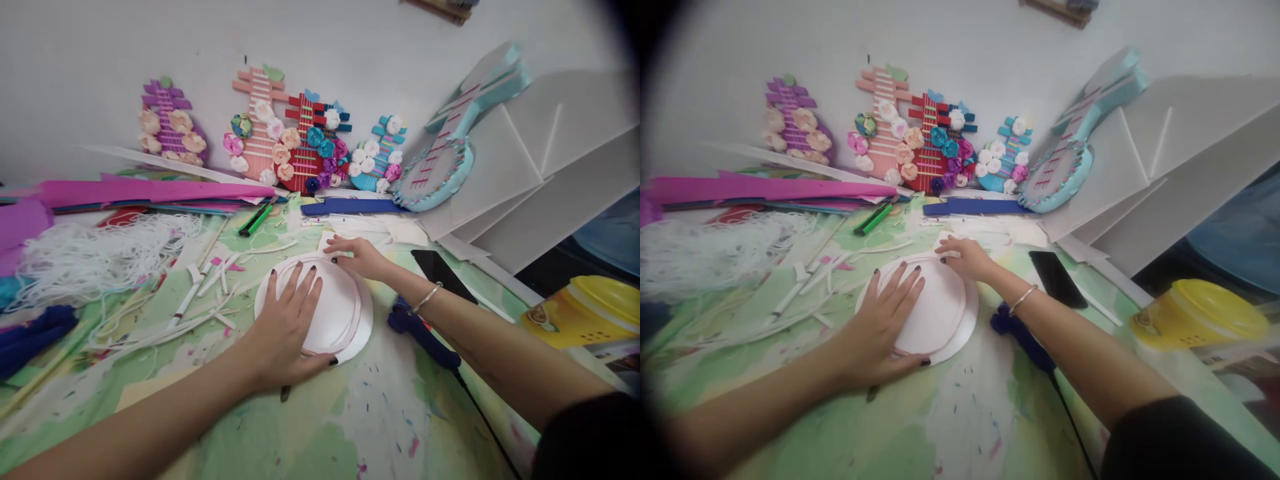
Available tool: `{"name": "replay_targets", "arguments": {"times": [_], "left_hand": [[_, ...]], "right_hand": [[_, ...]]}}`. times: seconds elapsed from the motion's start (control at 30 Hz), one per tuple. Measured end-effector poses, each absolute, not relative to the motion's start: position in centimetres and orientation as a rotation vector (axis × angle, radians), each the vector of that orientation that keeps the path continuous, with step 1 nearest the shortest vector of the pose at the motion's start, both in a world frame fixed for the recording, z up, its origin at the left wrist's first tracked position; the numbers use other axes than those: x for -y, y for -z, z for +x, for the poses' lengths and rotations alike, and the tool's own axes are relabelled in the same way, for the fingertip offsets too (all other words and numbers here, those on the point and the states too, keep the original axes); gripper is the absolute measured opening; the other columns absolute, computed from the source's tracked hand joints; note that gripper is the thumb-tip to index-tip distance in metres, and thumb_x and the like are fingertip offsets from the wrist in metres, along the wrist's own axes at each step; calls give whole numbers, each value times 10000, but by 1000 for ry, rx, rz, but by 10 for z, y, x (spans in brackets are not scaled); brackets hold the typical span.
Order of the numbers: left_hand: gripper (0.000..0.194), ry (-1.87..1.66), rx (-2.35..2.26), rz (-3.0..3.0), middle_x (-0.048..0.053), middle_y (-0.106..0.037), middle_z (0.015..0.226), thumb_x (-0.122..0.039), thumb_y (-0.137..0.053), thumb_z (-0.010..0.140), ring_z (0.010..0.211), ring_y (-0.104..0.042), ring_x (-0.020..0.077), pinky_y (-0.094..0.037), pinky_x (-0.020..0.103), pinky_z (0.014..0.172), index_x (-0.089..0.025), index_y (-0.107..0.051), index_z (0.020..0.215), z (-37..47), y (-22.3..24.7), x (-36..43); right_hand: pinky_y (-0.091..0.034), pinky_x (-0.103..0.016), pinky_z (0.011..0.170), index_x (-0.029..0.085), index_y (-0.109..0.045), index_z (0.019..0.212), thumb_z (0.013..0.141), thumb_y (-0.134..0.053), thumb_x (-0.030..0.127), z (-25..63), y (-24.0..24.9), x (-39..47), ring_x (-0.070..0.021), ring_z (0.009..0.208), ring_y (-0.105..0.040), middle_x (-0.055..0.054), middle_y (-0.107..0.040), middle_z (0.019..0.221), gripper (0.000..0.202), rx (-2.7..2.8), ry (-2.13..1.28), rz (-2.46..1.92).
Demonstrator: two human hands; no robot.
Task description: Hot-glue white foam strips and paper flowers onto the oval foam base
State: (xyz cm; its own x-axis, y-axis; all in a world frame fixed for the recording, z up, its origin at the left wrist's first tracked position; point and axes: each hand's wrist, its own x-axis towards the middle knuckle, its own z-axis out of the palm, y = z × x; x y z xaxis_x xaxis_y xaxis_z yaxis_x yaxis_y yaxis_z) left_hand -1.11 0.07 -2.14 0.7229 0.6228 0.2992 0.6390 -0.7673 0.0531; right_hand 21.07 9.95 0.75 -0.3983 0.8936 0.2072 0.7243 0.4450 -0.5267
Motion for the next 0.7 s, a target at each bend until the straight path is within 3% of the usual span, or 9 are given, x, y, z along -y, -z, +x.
{"name": "replay_targets", "arguments": {"times": [0.1, 0.2, 0.5, 0.7], "left_hand": [[924, 485, 1048, -2896, 219, -148, 1518, -603, -463, 772, 1403, 16, 385, -19, 643, 1074, -38, -171, 1442, -14, 21, -3], [881, 486, 1042, -2924, 205, -167, 1518, -539, -481, 778, 1408, 5, 366, -15, 636, 1078, -67, -156, 1447, -17, 18, -4], [856, 501, 1007, -2964, 218, -178, 1511, -506, -499, 772, 1402, 2, 387, -1, 641, 1071, -78, -176, 1439, -15, 21, -4], [854, 511, 1022, -2979, 211, -171, 1514, -465, -512, 765, 1400, -5, 391, 0, 643, 1070, -94, -153, 1446, -14, 24, -5]], "right_hand": [[-394, -372, 1001, 191, -751, 831, 702, -634, 74, 203, 3, -114, -245, 1166, -550, -75, -711, 1051, 211, 2160, -411, -1392], [-438, -354, 926, 213, -754, 722, 669, -662, 90, 198, 8, -123, -226, 990, -627, -35, -734, 872, 163, 2122, -355, -1411], [-474, -273, 743, 197, -767, 689, 644, -686, 127, 196, 6, -129, -179, 766, -640, -32, -714, 764, 116, 2117, -333, -1467], [-467, -257, 735, 185, -768, 685, 633, -696, 101, 195, 8, -130, -171, 756, -637, -36, -707, 782, 122, 2143, -317, -1433]]}}
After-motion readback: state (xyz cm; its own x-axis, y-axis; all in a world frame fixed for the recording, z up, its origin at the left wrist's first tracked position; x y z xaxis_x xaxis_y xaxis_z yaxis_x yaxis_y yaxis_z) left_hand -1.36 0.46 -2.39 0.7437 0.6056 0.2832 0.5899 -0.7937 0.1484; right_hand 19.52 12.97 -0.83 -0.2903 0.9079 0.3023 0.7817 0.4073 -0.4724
